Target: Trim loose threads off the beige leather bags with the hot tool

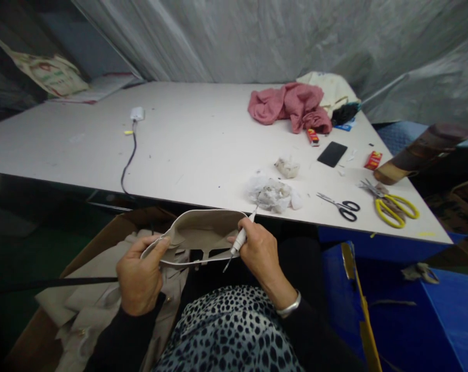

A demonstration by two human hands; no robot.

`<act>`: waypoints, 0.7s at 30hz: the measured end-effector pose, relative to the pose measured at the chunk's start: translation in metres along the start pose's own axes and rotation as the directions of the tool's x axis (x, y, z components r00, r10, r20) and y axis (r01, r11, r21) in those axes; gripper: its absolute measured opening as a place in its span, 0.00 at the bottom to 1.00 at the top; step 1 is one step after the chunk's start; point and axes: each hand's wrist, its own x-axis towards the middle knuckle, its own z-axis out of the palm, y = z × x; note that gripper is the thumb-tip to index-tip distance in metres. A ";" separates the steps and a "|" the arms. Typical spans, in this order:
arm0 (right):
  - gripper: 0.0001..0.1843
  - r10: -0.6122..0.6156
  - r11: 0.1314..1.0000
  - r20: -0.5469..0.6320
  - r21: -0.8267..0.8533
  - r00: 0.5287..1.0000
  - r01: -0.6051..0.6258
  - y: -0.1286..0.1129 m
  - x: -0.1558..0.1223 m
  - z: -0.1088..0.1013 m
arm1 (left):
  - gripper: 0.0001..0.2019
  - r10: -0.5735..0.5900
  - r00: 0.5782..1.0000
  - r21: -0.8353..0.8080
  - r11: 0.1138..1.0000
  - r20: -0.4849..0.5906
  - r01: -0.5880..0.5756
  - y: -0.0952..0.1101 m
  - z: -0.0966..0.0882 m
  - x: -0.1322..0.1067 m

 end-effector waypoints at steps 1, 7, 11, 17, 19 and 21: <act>0.07 -0.008 1.000 -0.009 -0.008 1.000 0.008 -0.002 0.001 0.003 | 0.11 0.006 1.000 0.021 1.000 0.001 -0.006 -0.001 -0.001 0.000; 0.10 -0.048 0.994 -0.088 0.091 0.995 0.056 -0.003 -0.001 0.015 | 0.11 0.022 1.000 0.107 0.994 0.022 -0.024 -0.008 -0.005 0.004; 0.15 0.073 0.979 -0.161 0.198 0.984 -0.041 0.000 -0.004 0.020 | 0.11 0.022 0.999 0.133 0.991 0.026 -0.025 -0.011 -0.004 0.004; 0.19 0.344 0.843 -0.122 0.477 0.931 -0.249 0.006 -0.009 0.024 | 0.11 0.051 0.998 0.163 0.985 0.042 -0.057 -0.011 -0.004 0.004; 0.19 0.377 0.798 -0.122 0.546 0.918 -0.254 0.005 -0.010 0.026 | 0.11 0.053 0.998 0.154 0.986 0.034 -0.057 -0.012 -0.004 0.007; 0.19 0.386 0.753 -0.110 0.612 0.916 -0.243 0.002 -0.009 0.027 | 0.12 0.031 1.000 0.122 0.992 0.000 -0.030 -0.011 -0.003 0.010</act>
